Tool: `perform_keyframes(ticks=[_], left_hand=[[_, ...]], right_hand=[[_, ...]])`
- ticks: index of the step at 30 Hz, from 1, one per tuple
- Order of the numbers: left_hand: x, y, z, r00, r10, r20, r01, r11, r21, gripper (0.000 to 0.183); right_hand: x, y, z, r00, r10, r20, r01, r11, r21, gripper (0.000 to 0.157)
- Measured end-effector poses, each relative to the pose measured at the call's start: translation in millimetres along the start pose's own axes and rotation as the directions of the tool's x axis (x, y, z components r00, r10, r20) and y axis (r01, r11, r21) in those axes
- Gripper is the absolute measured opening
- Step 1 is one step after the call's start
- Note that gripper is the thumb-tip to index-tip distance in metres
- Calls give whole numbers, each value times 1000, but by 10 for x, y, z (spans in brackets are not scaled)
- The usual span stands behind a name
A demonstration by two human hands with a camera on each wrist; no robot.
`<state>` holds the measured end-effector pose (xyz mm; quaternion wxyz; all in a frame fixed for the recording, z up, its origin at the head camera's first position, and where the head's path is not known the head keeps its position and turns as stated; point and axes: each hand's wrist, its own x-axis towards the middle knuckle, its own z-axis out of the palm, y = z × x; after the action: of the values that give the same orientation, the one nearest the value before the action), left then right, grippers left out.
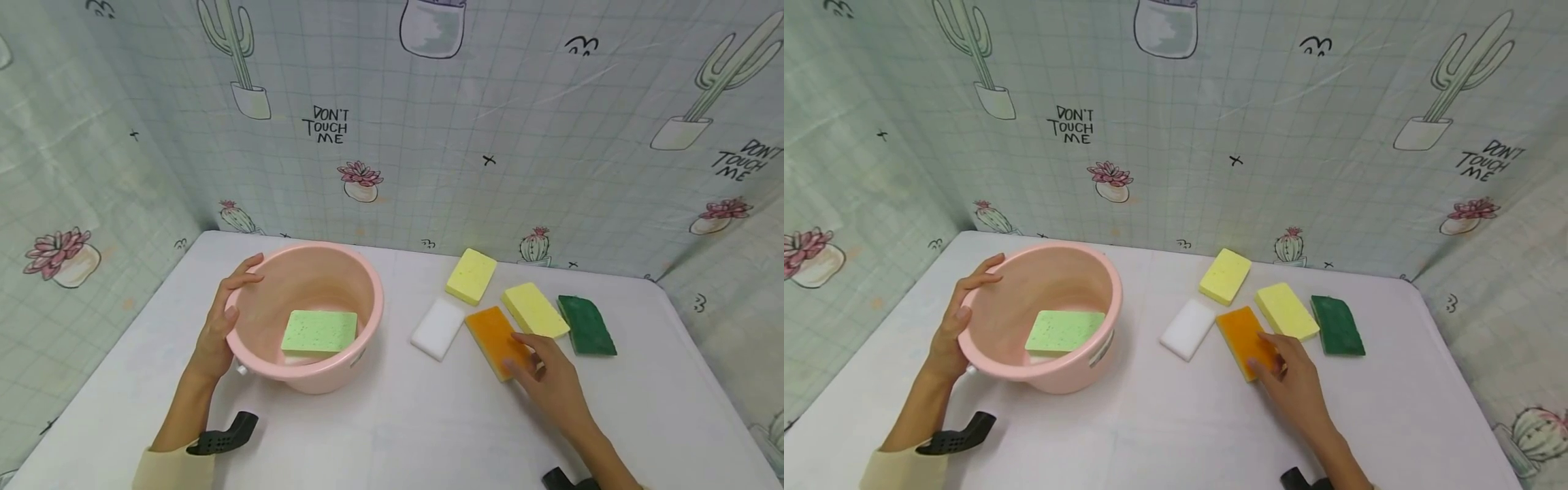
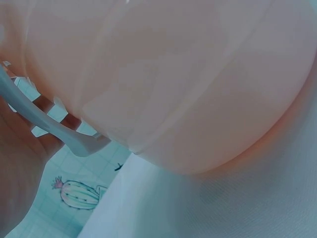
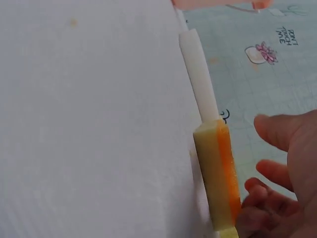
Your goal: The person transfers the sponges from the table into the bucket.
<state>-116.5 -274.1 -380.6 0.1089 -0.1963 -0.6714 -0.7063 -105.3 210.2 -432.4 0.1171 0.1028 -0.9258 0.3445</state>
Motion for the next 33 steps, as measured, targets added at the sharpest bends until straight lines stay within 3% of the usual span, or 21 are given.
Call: perform_keyframes(ticks=[5,12,20,26,33], left_hand=[[-3,7,-13,1000,-7,-7,7,1000,13,42],[-1,-11,-9,1000,28,3,-28,1000,4,42],[5,-36,-14,999,37,3,-37,999,-13,40],[-2,-34,-7,999,46,8,-45,998,-51,40],[10,-38,2,999,49,15,-48,998,-49,40]], right_hand=[[-40,34,50,996,76,-40,-76,997,11,50],[-59,32,113,982,189,-12,-189,981,50,63],[-50,10,162,971,236,30,-236,972,6,85],[-29,6,170,965,255,52,-254,967,-36,85],[-38,-47,155,942,331,63,-329,944,-43,87]])
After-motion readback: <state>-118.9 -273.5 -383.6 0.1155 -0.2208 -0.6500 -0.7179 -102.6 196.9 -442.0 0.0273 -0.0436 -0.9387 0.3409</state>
